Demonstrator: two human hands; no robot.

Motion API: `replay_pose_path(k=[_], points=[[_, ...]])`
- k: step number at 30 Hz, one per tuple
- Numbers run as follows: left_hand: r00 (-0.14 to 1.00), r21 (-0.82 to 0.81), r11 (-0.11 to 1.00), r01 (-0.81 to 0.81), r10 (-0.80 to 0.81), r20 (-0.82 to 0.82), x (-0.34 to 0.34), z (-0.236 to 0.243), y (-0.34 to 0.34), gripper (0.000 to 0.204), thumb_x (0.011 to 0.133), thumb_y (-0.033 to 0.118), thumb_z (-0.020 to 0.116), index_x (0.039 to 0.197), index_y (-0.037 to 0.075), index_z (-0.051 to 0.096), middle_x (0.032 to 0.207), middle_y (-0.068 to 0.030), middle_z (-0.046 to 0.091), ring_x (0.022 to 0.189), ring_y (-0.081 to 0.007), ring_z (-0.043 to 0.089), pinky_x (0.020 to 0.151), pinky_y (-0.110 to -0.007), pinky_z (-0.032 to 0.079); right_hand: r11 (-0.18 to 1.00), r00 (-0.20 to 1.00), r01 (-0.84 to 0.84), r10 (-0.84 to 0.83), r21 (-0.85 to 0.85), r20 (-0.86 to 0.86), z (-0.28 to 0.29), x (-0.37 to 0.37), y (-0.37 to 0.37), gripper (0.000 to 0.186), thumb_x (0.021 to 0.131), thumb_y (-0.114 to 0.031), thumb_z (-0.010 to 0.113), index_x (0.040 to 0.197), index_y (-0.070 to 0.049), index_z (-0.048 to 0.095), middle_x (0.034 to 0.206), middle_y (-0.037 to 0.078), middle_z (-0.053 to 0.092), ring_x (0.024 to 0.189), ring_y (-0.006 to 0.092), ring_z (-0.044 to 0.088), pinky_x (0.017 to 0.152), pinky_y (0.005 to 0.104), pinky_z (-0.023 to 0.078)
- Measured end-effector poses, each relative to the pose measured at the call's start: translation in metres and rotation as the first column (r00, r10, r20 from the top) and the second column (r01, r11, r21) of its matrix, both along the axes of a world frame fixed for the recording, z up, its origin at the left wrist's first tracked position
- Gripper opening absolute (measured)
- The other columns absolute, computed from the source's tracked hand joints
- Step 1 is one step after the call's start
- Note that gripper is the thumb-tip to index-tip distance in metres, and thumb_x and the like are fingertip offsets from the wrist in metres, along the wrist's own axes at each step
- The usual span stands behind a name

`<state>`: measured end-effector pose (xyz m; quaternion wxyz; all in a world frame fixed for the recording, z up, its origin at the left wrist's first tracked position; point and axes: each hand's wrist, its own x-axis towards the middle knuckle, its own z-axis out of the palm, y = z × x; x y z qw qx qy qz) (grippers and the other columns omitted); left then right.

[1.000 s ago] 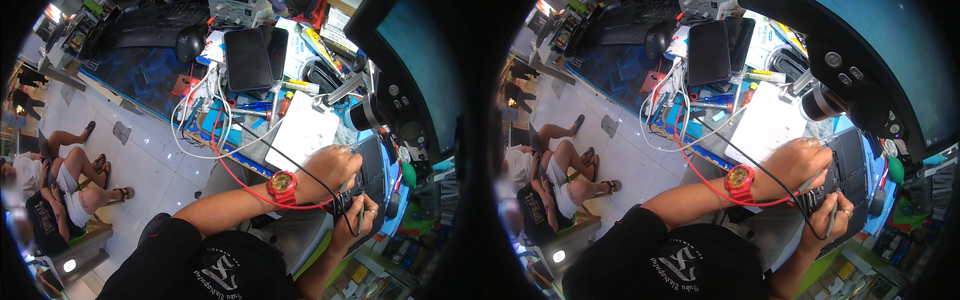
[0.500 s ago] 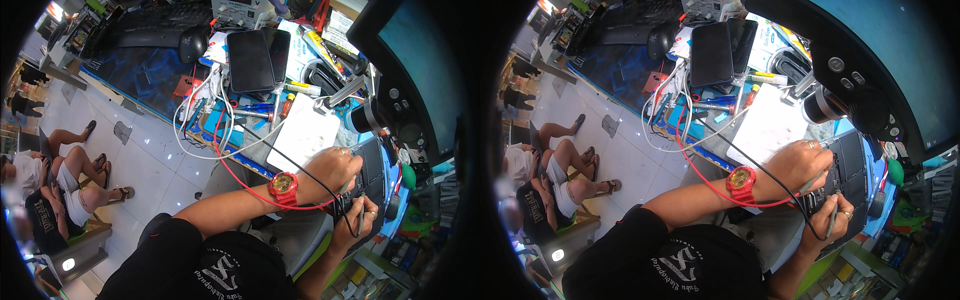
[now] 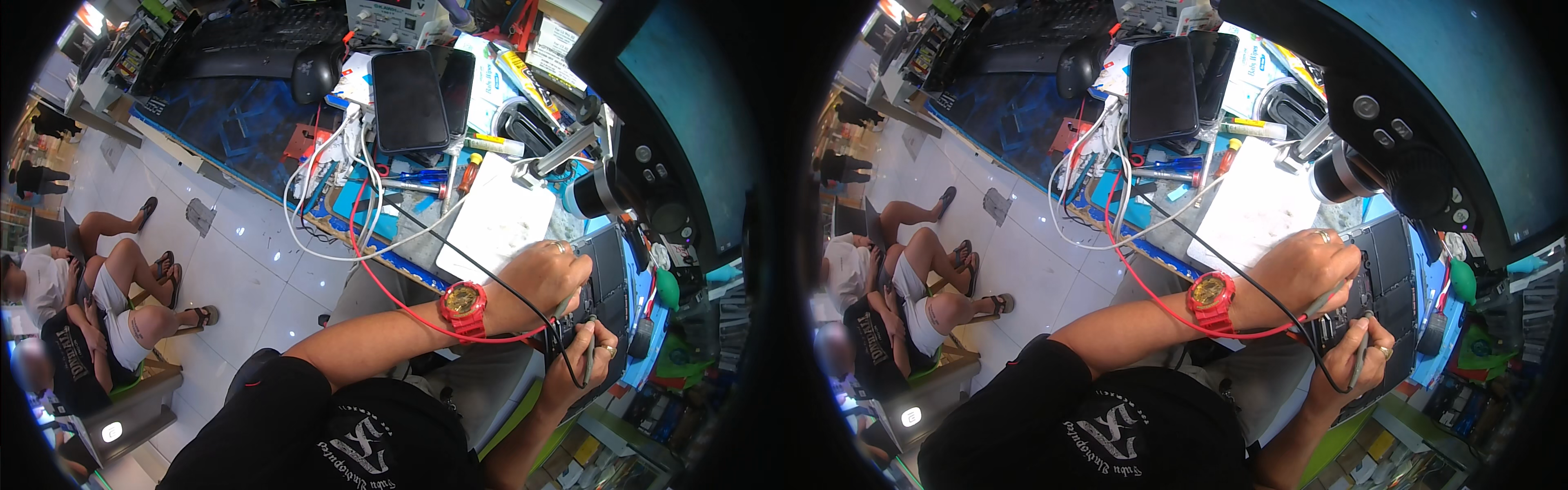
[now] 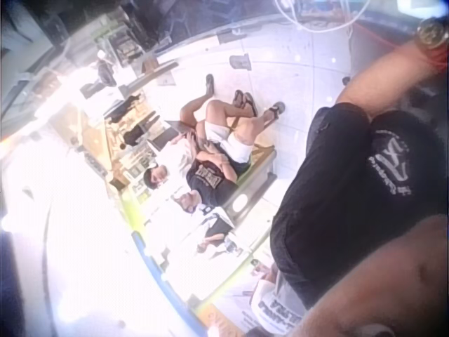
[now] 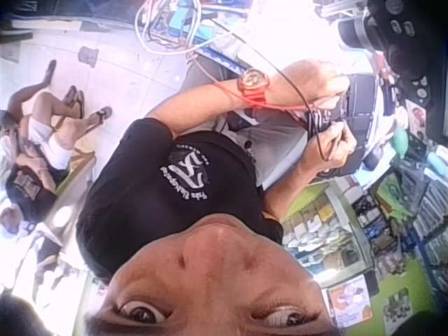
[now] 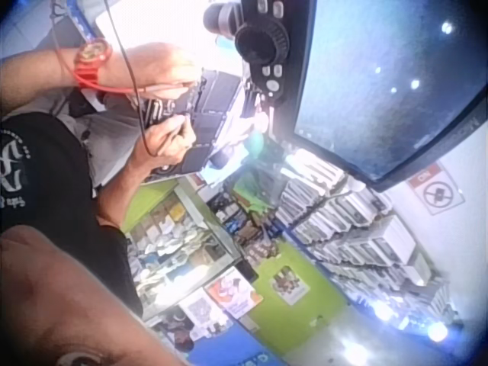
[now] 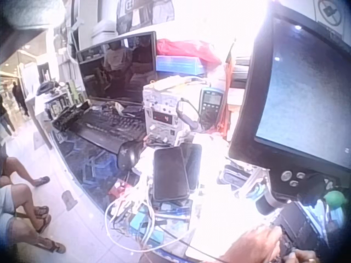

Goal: The person uses a soldering iron, a small blower, and multimeter probes to work on the internal circuitry of a disassembled laptop.

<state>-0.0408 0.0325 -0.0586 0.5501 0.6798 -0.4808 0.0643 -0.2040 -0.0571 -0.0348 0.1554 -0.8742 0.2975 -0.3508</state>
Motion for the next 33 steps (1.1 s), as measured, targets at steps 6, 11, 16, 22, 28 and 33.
replay_pose_path(k=[6, 11, 16, 22, 28, 33], points=[[1.0, 0.003, 1.0, 0.01, -0.01, -0.001, -0.0001, 0.0011, 0.0009, 0.021, 0.085, 0.01, 0.078, 0.094, 0.002, 0.06, 0.083, -0.0196, 0.067, 0.081, -0.0373, 0.07, 0.077, -0.045, 0.057, 1.0, 1.0, -0.014, 0.014, -0.022, 0.006, -0.0015, -0.0005, -0.0012, 0.016, 0.105, -0.006, 0.064, 0.101, 0.008, 0.069, 0.094, 0.021, 0.073, 0.078, 0.0327, 0.074, 0.07, 0.0421, 0.058], [1.0, 0.007, 1.0, 0.019, -0.019, -0.014, 0.0004, 0.0013, 0.0015, 0.021, 0.085, 0.01, 0.078, 0.095, 0.001, 0.061, 0.083, -0.0198, 0.067, 0.081, -0.0374, 0.07, 0.077, -0.045, 0.057, 1.0, 1.0, -0.002, 0.002, -0.004, 0.008, -0.001, 0.0005, -0.0001, 0.017, 0.105, -0.006, 0.064, 0.1, 0.009, 0.069, 0.095, 0.021, 0.073, 0.078, 0.0336, 0.073, 0.07, 0.0429, 0.058], [1.0, 0.007, 1.0, 0.012, -0.011, -0.016, -0.0001, 0.0027, 0.0016, 0.021, 0.085, 0.01, 0.077, 0.095, 0.001, 0.061, 0.084, -0.0203, 0.067, 0.082, -0.0377, 0.07, 0.078, -0.045, 0.057, 0.999, 1.0, -0.009, 0.009, -0.036, -0.003, -0.0009, 0.0002, -0.0008, 0.017, 0.105, -0.006, 0.064, 0.099, 0.01, 0.069, 0.095, 0.021, 0.073, 0.078, 0.0339, 0.073, 0.07, 0.0433, 0.057], [1.0, 0.011, 1.0, 0.015, -0.015, -0.013, 0.0003, 0.0032, 0.0022, 0.02, 0.086, 0.01, 0.077, 0.094, 0.001, 0.061, 0.084, -0.02, 0.068, 0.083, -0.0379, 0.071, 0.078, -0.045, 0.057, 1.0, 1.0, -0.014, 0.014, -0.019, 0.006, -0.0024, -0.0005, -0.0022, 0.017, 0.105, -0.005, 0.065, 0.098, 0.011, 0.068, 0.095, 0.021, 0.073, 0.078, 0.0338, 0.074, 0.07, 0.0427, 0.058], [1.0, 0.007, 1.0, 0.005, -0.005, 0.001, 0.0001, 0.0021, 0.0008, 0.02, 0.086, 0.01, 0.077, 0.094, 0.001, 0.062, 0.083, -0.0196, 0.068, 0.08, -0.0373, 0.07, 0.077, -0.045, 0.057, 0.999, 1.0, -0.026, 0.027, -0.033, 0.003, -0.0018, -0.0006, -0.0027, 0.016, 0.105, -0.005, 0.065, 0.099, 0.01, 0.068, 0.095, 0.021, 0.073, 0.078, 0.0329, 0.074, 0.069, 0.0422, 0.058], [1.0, 0.001, 1.0, 0.01, -0.01, -0.007, 0.0002, 0.003, 0.0023, 0.02, 0.086, 0.009, 0.077, 0.094, 0.001, 0.062, 0.082, -0.0195, 0.067, 0.079, -0.0371, 0.07, 0.076, -0.045, 0.057, 1.0, 1.0, -0.017, 0.017, -0.024, 0.0, -0.0031, -0.0018, -0.0036, 0.016, 0.105, -0.006, 0.064, 0.1, 0.009, 0.068, 0.095, 0.021, 0.073, 0.078, 0.033, 0.074, 0.07, 0.0422, 0.058]])
